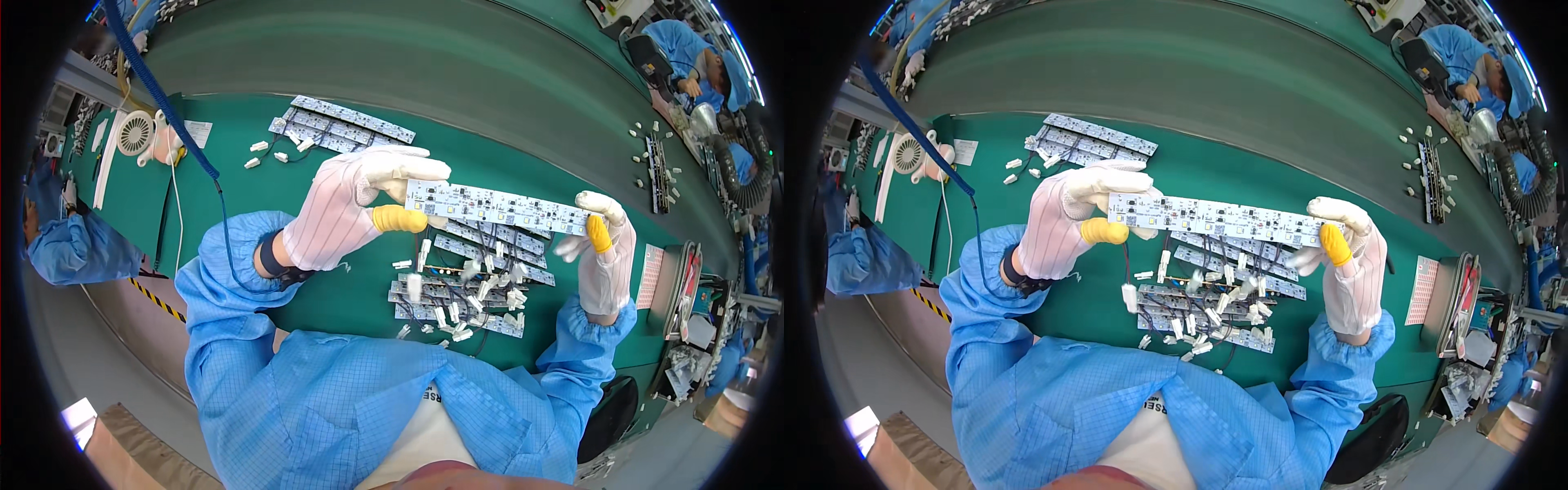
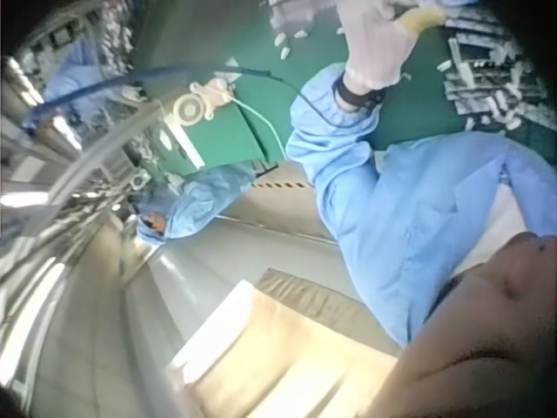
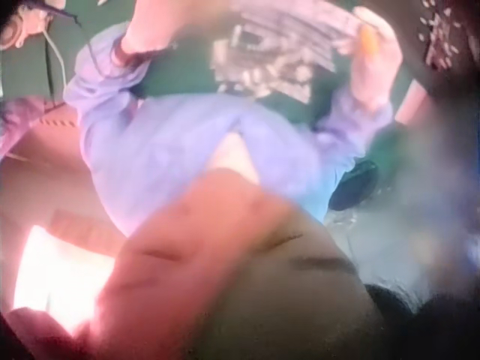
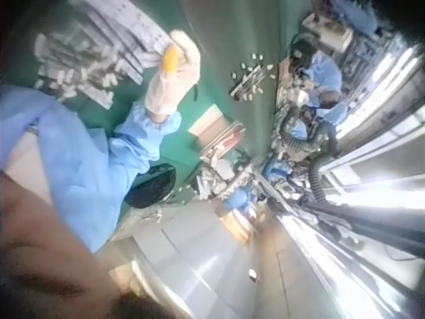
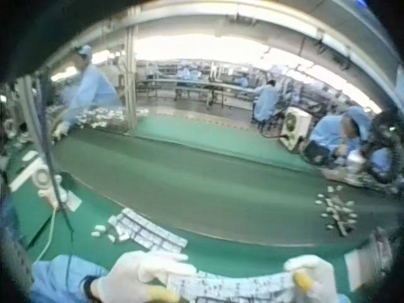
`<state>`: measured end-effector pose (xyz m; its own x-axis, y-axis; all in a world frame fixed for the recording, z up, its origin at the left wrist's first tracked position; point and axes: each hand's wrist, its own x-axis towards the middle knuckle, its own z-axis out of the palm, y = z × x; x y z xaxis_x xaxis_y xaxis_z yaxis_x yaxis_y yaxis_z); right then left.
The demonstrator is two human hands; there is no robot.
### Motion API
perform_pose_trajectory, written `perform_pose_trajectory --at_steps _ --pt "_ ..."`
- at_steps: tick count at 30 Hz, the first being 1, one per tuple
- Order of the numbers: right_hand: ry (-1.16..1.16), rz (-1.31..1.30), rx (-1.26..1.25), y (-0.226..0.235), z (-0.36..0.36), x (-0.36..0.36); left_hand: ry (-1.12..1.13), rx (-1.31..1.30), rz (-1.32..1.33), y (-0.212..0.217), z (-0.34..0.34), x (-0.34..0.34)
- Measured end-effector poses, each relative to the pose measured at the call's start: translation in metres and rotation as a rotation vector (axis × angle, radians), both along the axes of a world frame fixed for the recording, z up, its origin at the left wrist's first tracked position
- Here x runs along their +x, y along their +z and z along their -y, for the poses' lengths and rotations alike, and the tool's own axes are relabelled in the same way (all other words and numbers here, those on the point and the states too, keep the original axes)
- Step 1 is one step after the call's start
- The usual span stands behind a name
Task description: Manual inspection of printed circuit board (PCB) strips at a production workbench.
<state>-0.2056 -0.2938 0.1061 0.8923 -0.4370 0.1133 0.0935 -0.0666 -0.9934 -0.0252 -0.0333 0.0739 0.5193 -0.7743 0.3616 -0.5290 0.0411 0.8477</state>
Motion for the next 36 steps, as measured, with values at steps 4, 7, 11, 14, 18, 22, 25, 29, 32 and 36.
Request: perform_pose_trajectory --at_steps 4,7,11,14,18,22,25,29,32,36 --pt "0.098 -0.009 0.042 0.005 0.001 -0.002 0.016 -0.093 0.058 -0.002 0.003 0.006" --pt "0.070 -0.018 0.056 0.009 0.000 -0.003 0.045 -0.106 0.178 0.002 0.003 0.008" --pt "0.056 -0.032 -0.015 0.009 0.000 -0.004 0.007 -0.019 0.208 0.011 -0.003 0.014" --pt "-0.082 -0.168 -0.080 0.011 -0.005 -0.002 0.090 -0.076 0.252 0.008 0.005 0.015" --pt "0.081 -0.041 -0.060 0.011 -0.001 -0.006 0.108 -0.049 0.204 0.013 0.004 0.018" --pt "0.120 0.001 -0.048 0.007 0.001 -0.008 0.078 -0.038 0.257 0.012 0.003 0.022" --pt "0.065 -0.040 -0.019 0.012 -0.005 -0.009 0.103 0.001 0.238 0.015 0.005 0.020" --pt "0.078 -0.089 -0.027 0.018 -0.002 -0.012 0.133 -0.041 0.121 0.010 0.003 0.018" --pt "0.096 -0.075 -0.044 0.016 -0.002 -0.014 0.059 -0.089 0.161 0.006 0.007 0.024" --pt "0.106 -0.064 0.011 0.019 -0.004 -0.013 0.041 -0.092 0.135 0.003 0.006 0.025"
